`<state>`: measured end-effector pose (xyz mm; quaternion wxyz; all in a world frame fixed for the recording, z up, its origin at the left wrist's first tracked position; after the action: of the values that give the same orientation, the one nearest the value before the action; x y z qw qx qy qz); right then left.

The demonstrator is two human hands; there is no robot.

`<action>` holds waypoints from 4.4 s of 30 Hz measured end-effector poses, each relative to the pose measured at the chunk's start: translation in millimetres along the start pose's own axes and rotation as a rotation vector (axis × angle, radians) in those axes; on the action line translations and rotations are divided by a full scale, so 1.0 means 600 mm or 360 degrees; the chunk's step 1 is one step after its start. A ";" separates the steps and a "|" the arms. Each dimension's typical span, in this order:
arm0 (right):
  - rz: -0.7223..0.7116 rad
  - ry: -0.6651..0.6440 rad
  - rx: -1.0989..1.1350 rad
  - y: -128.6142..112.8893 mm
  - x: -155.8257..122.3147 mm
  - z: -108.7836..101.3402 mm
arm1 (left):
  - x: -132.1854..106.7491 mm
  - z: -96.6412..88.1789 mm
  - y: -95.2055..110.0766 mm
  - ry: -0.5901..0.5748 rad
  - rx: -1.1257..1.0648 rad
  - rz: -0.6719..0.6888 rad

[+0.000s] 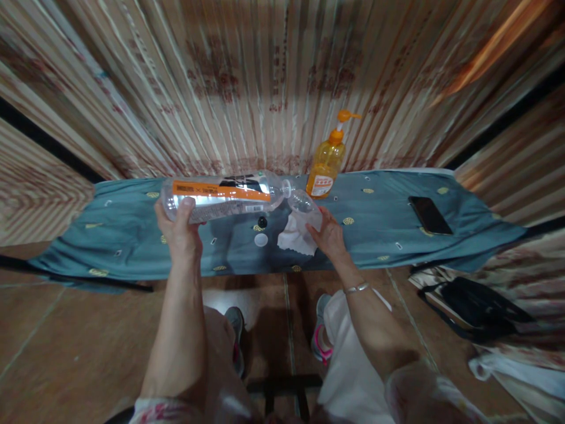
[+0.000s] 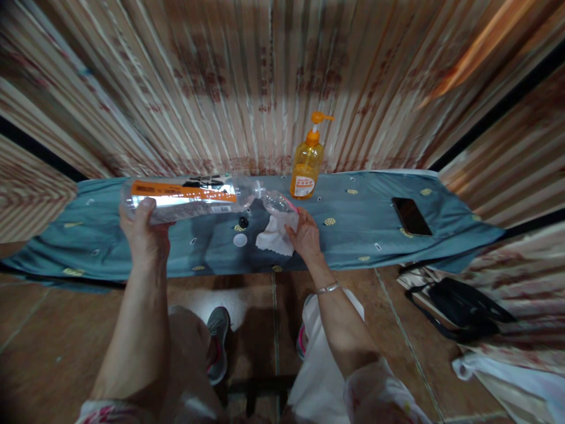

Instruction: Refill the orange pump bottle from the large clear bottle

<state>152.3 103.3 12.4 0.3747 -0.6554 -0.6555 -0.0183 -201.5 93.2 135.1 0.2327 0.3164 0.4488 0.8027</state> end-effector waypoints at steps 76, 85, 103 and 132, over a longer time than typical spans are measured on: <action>-0.0024 0.0012 -0.0058 0.001 -0.001 0.002 | 0.000 0.001 0.000 0.0005 0.0002 -0.0012; -0.0013 0.0000 -0.0097 0.001 -0.001 0.004 | 0.000 0.000 0.001 0.0048 -0.0004 0.0014; -0.0013 -0.0015 -0.0085 -0.002 -0.001 0.000 | -0.002 0.002 0.003 0.0052 0.0012 0.0003; -0.0039 0.0040 -0.0089 -0.003 -0.002 -0.001 | -0.001 0.000 0.004 0.0047 -0.0050 0.0004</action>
<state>151.2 101.7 13.0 0.3641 -0.6574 -0.6579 -0.0493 -201.2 91.6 136.9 0.2301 0.3015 0.4390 0.8145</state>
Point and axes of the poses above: each hand's wrist, its own x-axis towards the middle knuckle, its own z-axis out of the palm, y = z × x, the point moved 4 cm from there along x, towards the middle knuckle, and after that the axes turned 7 degrees about y, right-handed, at the moved point
